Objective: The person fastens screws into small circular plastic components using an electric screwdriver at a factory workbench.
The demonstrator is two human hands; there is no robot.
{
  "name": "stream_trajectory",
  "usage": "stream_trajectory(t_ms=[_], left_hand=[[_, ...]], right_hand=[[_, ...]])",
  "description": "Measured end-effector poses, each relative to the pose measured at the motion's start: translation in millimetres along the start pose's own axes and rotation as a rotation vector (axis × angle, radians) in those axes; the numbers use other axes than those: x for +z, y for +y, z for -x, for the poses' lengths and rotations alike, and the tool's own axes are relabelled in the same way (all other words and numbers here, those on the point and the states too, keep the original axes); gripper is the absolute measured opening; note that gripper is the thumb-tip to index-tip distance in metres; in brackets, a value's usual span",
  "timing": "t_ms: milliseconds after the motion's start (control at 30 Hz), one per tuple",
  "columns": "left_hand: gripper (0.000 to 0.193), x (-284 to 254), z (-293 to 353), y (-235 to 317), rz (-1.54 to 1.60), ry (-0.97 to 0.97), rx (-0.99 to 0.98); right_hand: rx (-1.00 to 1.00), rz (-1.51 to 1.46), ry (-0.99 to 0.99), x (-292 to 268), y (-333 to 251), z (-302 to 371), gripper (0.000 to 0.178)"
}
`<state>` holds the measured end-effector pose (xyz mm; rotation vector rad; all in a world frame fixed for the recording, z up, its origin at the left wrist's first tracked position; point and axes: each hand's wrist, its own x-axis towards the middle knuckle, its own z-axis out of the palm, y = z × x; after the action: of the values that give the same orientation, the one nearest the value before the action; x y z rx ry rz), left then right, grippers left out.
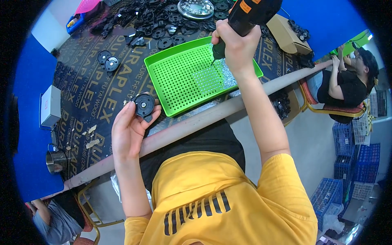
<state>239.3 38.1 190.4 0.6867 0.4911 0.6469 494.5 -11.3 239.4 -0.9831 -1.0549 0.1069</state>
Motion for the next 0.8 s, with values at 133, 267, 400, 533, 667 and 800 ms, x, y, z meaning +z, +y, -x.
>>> stream_trajectory(t_ms=[133,267,400,533,667,800], left_hand=[[0.03,-1.1,1.4,0.0,-0.007,-0.014,0.005],[0.03,-2.0,0.0,-1.8,-0.021,-0.014,-0.006],[0.029,-3.7,-0.8,-2.5,-0.043,-0.037,-0.003],[0.027,-4.2,-1.6,-2.6,-0.046,-0.053,0.005],[0.026,-4.0,-2.1,-2.4,-0.031,-0.044,-0.002],[0.025,-1.7,-1.7,-1.2,0.015,-0.037,0.002]], right_hand=[[0.004,0.019,-0.021,-0.4,1.3,0.0,0.02],[0.029,-0.001,-0.001,-1.2,-4.6,-2.7,0.023],[-0.008,-0.16,-0.026,9.3,-23.9,-6.1,0.006],[0.05,-0.384,-0.176,32.6,-49.4,4.8,0.005],[0.092,-0.32,-0.288,72.8,-73.1,33.2,0.03],[0.158,-0.421,-0.384,96.4,-71.9,47.4,0.033]])
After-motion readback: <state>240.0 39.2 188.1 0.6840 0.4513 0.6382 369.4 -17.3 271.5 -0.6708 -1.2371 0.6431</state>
